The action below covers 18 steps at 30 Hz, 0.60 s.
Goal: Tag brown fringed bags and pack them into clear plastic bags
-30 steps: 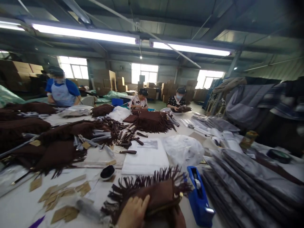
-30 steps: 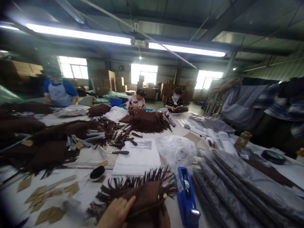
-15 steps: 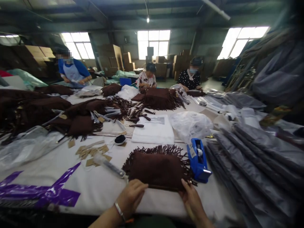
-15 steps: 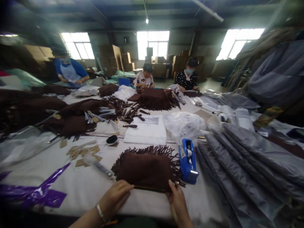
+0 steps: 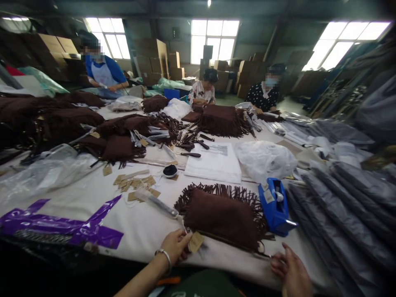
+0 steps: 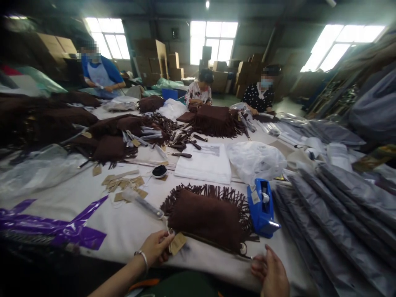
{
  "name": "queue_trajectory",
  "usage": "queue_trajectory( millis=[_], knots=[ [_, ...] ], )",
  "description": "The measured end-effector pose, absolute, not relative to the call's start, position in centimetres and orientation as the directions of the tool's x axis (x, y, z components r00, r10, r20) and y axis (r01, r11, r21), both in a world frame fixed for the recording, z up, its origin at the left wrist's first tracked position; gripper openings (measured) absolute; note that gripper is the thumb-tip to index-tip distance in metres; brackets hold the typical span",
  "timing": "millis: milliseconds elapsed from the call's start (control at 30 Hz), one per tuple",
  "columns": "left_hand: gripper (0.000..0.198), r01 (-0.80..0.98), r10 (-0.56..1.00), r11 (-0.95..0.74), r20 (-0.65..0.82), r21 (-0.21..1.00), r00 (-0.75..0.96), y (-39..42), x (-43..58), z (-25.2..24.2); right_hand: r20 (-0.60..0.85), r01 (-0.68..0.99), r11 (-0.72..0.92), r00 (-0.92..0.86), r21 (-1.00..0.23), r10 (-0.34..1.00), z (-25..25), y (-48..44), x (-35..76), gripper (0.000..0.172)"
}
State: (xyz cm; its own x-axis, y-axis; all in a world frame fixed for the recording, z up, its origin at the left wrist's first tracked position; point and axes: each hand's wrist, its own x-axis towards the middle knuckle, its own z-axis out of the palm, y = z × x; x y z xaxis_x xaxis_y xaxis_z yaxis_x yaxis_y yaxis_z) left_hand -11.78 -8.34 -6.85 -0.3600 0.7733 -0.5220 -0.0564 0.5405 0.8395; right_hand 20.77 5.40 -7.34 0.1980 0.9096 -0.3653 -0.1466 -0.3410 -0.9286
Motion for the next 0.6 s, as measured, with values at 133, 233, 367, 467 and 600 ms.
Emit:
queue_trajectory(
  millis=[133,233,367,467,600],
  knots=[
    [0.054,-0.196,0.772,0.501,-0.537,0.843,-0.341,-7.3,-11.9,-7.0,-0.018,0.044,-0.026,0.171,-0.999,0.985,-5.3,3.5,18.4,0.042],
    [0.058,-0.242,0.773,0.510,-0.563,0.826,-0.293,-7.4,-12.1,-7.0,0.119,0.227,0.205,-0.342,-0.952,0.932,-3.3,2.1,13.6,0.029],
    [0.056,-0.230,0.777,0.517,-0.564,0.825,-0.279,-8.0,-12.6,-6.4,0.240,0.149,0.653,-0.851,-0.742,0.467,-2.3,1.6,6.6,0.050],
    [0.050,-0.183,0.783,0.503,-0.535,0.844,-0.317,-8.4,-13.1,-5.9,0.293,0.080,0.769,-0.896,-0.635,0.335,-2.8,1.2,4.0,0.035],
    [0.051,-0.135,0.792,0.474,-0.488,0.870,-0.367,-8.6,-14.8,-4.9,0.288,0.134,0.701,-0.846,-0.700,0.449,-2.6,2.0,3.9,0.021]
  ],
)
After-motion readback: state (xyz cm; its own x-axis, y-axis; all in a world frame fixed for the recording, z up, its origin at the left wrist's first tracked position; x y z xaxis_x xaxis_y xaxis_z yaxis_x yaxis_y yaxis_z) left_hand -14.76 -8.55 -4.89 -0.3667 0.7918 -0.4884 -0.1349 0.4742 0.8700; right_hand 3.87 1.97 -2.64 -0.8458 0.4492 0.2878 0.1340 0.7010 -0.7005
